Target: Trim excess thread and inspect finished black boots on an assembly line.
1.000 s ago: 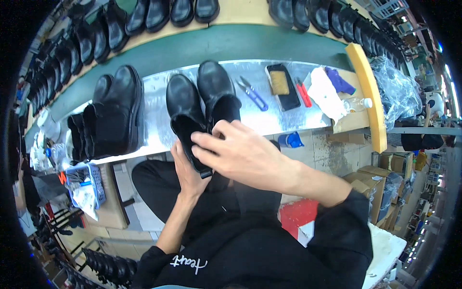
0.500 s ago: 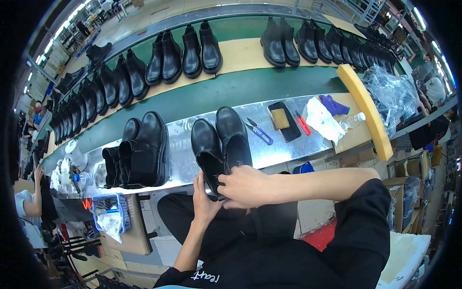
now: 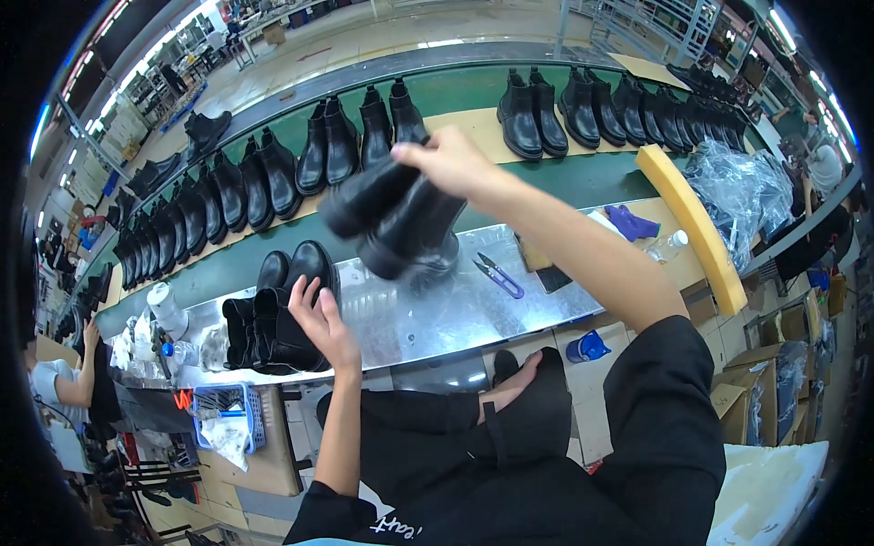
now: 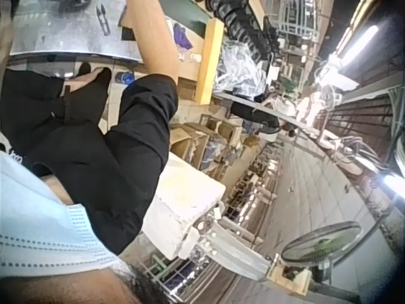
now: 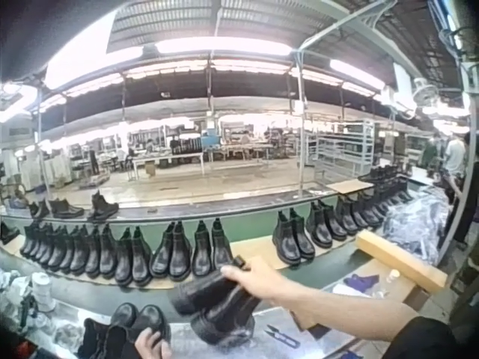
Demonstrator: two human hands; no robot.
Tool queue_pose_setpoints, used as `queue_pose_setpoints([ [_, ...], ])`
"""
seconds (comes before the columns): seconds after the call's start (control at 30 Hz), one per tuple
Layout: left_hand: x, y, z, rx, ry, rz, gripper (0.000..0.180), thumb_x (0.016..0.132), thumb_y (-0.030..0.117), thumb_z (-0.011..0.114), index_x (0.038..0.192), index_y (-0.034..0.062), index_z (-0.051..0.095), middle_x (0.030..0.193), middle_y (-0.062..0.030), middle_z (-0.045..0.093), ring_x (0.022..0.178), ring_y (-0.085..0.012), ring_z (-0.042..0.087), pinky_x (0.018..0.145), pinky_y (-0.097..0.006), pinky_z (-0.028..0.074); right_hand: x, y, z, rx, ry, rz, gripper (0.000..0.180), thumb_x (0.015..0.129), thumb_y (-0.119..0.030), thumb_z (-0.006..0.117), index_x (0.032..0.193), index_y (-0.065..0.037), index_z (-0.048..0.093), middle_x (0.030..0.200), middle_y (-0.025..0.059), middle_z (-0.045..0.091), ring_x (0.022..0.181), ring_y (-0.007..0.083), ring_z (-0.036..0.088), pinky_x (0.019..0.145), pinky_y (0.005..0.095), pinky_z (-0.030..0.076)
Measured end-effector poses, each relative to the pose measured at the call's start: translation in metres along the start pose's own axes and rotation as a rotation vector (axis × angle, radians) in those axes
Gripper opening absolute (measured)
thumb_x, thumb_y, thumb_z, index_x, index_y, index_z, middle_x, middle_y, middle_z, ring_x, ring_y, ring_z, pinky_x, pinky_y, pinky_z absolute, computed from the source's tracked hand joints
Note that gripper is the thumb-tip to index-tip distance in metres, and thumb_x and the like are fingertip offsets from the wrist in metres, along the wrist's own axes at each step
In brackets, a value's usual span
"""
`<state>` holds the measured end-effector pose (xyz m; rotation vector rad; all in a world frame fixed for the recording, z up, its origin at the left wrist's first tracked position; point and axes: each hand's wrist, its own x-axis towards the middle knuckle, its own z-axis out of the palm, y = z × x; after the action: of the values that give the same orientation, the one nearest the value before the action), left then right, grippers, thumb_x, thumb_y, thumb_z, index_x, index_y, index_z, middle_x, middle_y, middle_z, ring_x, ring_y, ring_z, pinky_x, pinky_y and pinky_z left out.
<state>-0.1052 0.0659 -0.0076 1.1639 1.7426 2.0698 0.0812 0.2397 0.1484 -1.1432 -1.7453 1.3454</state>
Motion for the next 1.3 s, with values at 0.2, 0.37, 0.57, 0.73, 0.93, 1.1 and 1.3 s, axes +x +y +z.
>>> queue_pose_setpoints([
  [0.2, 0.009, -0.073, 0.055, 0.473, -0.312, 0.114, 0.051, 0.094, 0.025, 0.067, 0.133, -0.0014, 0.049, 0.138, -0.0225, 0.042, 0.127, -0.0400, 0.047, 0.104, -0.044, 0.042, 0.064, -0.022, -0.020, 0.590, 0.204, -0.064, 0.025, 0.090, -0.011, 0.072, 0.104, 0.009, 0.065, 0.100, 0.0157, 0.070, 0.090, 0.0210, 0.068, 0.085, 0.0339, 0.055],
  [0.37, -0.021, -0.118, 0.087, 0.734, -0.536, 0.278, 0.054, 0.091, 0.032, 0.067, 0.131, -0.0018, 0.053, 0.137, -0.0273, 0.045, 0.129, -0.0452, 0.043, 0.109, -0.051, 0.035, 0.153, -0.018, -0.026, 0.755, 0.510, -0.022, 0.035, 0.085, -0.004, 0.074, 0.113, 0.011, 0.059, 0.115, 0.0182, 0.064, 0.095, 0.0266, 0.067, 0.091, 0.0432, 0.054],
  [0.57, -0.021, -0.116, 0.093, 0.813, -0.583, 0.388, 0.053, 0.089, 0.034, 0.067, 0.127, -0.0009, 0.056, 0.134, -0.0266, 0.047, 0.130, -0.0414, 0.041, 0.109, -0.054, 0.030, 0.250, 0.021, -0.049, 0.292, 1.023, 0.209, 0.045, 0.075, -0.015, 0.081, 0.108, 0.011, 0.067, 0.119, 0.0217, 0.068, 0.104, 0.0323, 0.068, 0.095, 0.0394, 0.052],
  [0.73, -0.015, -0.106, 0.096, 0.860, -0.638, 0.370, 0.052, 0.087, 0.031, 0.070, 0.125, -0.0007, 0.055, 0.135, -0.0258, 0.046, 0.129, -0.0405, 0.040, 0.108, -0.054, 0.029, 0.314, 0.038, -0.061, 0.398, 1.135, 0.245, 0.050, 0.073, -0.025, 0.079, 0.106, 0.010, 0.069, 0.119, 0.0256, 0.068, 0.109, 0.0341, 0.068, 0.094, 0.0392, 0.052],
  [0.93, -0.013, -0.104, 0.106, 0.836, -0.721, 0.346, 0.052, 0.091, 0.036, 0.063, 0.125, -0.0026, 0.057, 0.134, -0.0280, 0.046, 0.130, -0.0431, 0.039, 0.109, -0.055, 0.028, 0.391, 0.093, -0.099, 0.417, 1.009, -0.017, 0.048, 0.075, -0.032, 0.076, 0.097, 0.010, 0.071, 0.108, 0.0209, 0.072, 0.097, 0.0307, 0.071, 0.088, 0.0406, 0.054],
  [1.1, -0.004, -0.107, 0.098, 0.927, -0.726, 0.308, 0.053, 0.089, 0.035, 0.065, 0.125, -0.0038, 0.056, 0.133, -0.0286, 0.046, 0.130, -0.0435, 0.039, 0.108, -0.057, 0.029, 0.371, 0.128, -0.144, -0.873, 0.676, 0.101, 0.052, 0.079, -0.039, 0.073, 0.120, -0.006, 0.070, 0.126, 0.0244, 0.065, 0.109, 0.0360, 0.067, 0.093, 0.0428, 0.055],
  [1.3, -0.001, -0.105, 0.109, 0.905, -0.723, 0.338, 0.053, 0.088, 0.034, 0.066, 0.125, -0.0035, 0.056, 0.133, -0.0284, 0.047, 0.130, -0.0437, 0.040, 0.107, -0.058, 0.030, 0.328, 0.220, -0.271, -1.114, 0.429, 0.218, 0.056, 0.072, -0.037, 0.080, 0.118, -0.010, 0.065, 0.115, 0.0289, 0.058, 0.115, 0.0431, 0.058, 0.099, 0.0463, 0.050],
])
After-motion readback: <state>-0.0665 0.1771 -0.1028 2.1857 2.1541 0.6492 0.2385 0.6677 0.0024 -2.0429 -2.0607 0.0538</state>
